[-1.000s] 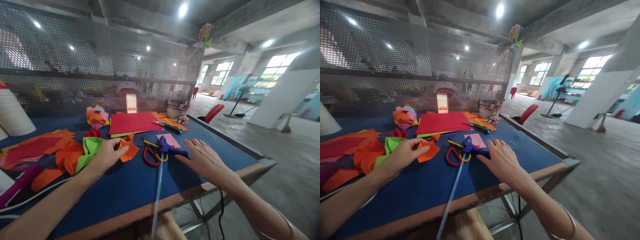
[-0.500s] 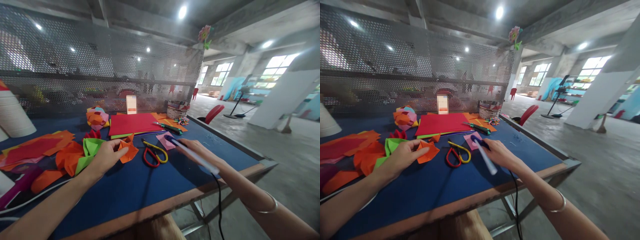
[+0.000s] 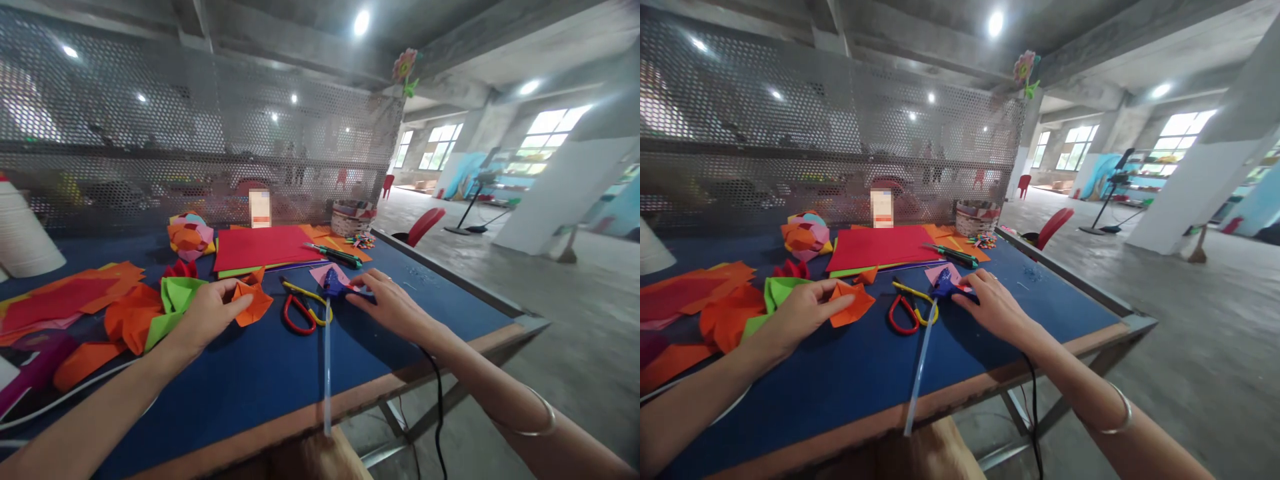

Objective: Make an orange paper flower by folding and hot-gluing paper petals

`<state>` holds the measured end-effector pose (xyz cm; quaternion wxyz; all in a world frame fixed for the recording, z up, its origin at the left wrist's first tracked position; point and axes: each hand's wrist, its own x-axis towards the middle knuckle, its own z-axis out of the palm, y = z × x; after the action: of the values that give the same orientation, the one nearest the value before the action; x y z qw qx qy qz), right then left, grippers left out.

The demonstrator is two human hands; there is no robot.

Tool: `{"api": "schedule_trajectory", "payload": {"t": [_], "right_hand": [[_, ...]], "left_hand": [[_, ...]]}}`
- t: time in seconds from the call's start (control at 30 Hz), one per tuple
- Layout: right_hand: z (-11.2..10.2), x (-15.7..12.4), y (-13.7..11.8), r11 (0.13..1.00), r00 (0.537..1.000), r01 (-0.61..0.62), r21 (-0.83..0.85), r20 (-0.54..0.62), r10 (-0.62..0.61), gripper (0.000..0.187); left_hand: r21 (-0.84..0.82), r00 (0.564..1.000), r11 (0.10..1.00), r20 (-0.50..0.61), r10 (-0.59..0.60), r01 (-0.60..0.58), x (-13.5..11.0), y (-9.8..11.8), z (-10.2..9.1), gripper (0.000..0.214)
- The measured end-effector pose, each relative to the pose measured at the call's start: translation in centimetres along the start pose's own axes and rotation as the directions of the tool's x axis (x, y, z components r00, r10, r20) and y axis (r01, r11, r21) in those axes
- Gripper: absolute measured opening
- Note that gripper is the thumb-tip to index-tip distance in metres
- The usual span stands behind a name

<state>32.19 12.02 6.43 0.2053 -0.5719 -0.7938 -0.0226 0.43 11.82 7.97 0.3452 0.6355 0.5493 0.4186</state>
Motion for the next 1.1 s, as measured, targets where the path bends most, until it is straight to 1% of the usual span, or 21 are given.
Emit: {"api": "schedule_trajectory", "payload": {"t": [0.1,0.17,0.2,0.27,0.37,0.43,0.5,0.57,0.63,0.7,0.8,0.83,0.9,0.97,1.0,1.1], "right_hand": [[0.4,0.1,-0.2,1.0,0.996,0.01,-0.001,0.092,-0.01,0.031],[0.5,0.5,0.0,1.0,0.99,0.004,0.014,0.137,-0.005,0.028],[0.4,0.6,0.0,1.0,0.99,0.0,0.019,0.141,-0.002,0.026],[0.0,1.0,0.2,1.0,0.994,-0.019,0.021,0.105,0.017,0.025],[-0.9,1.8,0.7,0.991,0.995,-0.093,0.095,0.047,0.089,0.024],[-1.3,2.5,1.2,0.976,0.991,-0.133,0.173,0.056,0.125,0.027],[-1.4,3.0,1.7,0.967,0.988,-0.147,0.207,0.065,0.137,0.029],[-1.3,3.2,1.9,0.969,0.986,-0.161,0.186,0.072,0.15,0.028],[-1.1,2.9,1.8,0.979,0.985,-0.158,0.128,0.084,0.148,0.027],[-1.0,2.4,1.3,0.992,0.99,-0.117,0.056,0.081,0.112,0.026],[-1.0,1.5,0.6,1.0,0.998,0.002,0.003,0.068,-0.002,0.026],[-1.0,1.3,0.4,0.999,0.997,0.044,0.009,0.065,-0.045,0.026],[-1.2,0.9,0.2,0.993,0.991,0.112,0.022,0.07,-0.113,0.027],[-1.4,0.6,0.1,0.989,0.985,0.148,0.0,0.091,-0.148,0.027],[-1.5,0.5,0.2,0.987,0.983,0.158,-0.021,0.102,-0.156,0.027],[-1.5,0.4,0.7,0.981,0.978,0.187,-0.053,0.105,-0.181,0.025]], "left_hand": [[-0.029,1.0,1.0,0.006,-0.001,0.001,-0.1,0.0,0.0,0.031],[-0.037,1.0,0.999,0.009,-0.006,0.006,-0.1,0.0,-0.1,0.032],[-0.039,1.0,0.999,0.011,-0.009,0.009,-0.1,0.0,-0.1,0.031],[-0.038,1.0,0.999,0.016,-0.01,0.011,0.0,0.1,-0.2,0.03],[-0.036,1.0,0.999,0.012,-0.006,0.007,0.0,0.1,-0.2,0.03],[-0.04,1.0,0.999,0.012,-0.001,0.002,0.1,0.0,-0.2,0.032],[-0.048,1.0,0.999,0.017,0.005,-0.004,0.1,-0.1,-0.2,0.033],[-0.053,1.0,0.999,0.014,0.007,-0.006,0.1,-0.2,-0.2,0.032],[-0.05,1.0,0.999,0.008,-0.002,0.003,0.1,-0.3,-0.2,0.031],[-0.043,1.0,0.999,0.012,-0.007,0.007,0.1,-0.3,-0.2,0.03],[-0.01,0.998,0.999,0.046,0.033,-0.033,0.2,-0.2,-0.3,0.032],[0.02,0.996,0.998,0.068,0.064,-0.065,0.3,0.0,-0.4,0.033],[0.089,0.979,0.981,0.123,0.161,-0.172,0.6,0.7,-0.4,0.029],[0.123,0.944,0.946,0.181,0.275,-0.299,0.8,1.7,-0.2,0.023],[0.124,0.928,0.931,0.2,0.315,-0.343,1.0,2.2,0.0,0.021],[0.118,0.911,0.92,0.234,0.339,-0.373,1.1,3.0,1.0,0.02]]}}
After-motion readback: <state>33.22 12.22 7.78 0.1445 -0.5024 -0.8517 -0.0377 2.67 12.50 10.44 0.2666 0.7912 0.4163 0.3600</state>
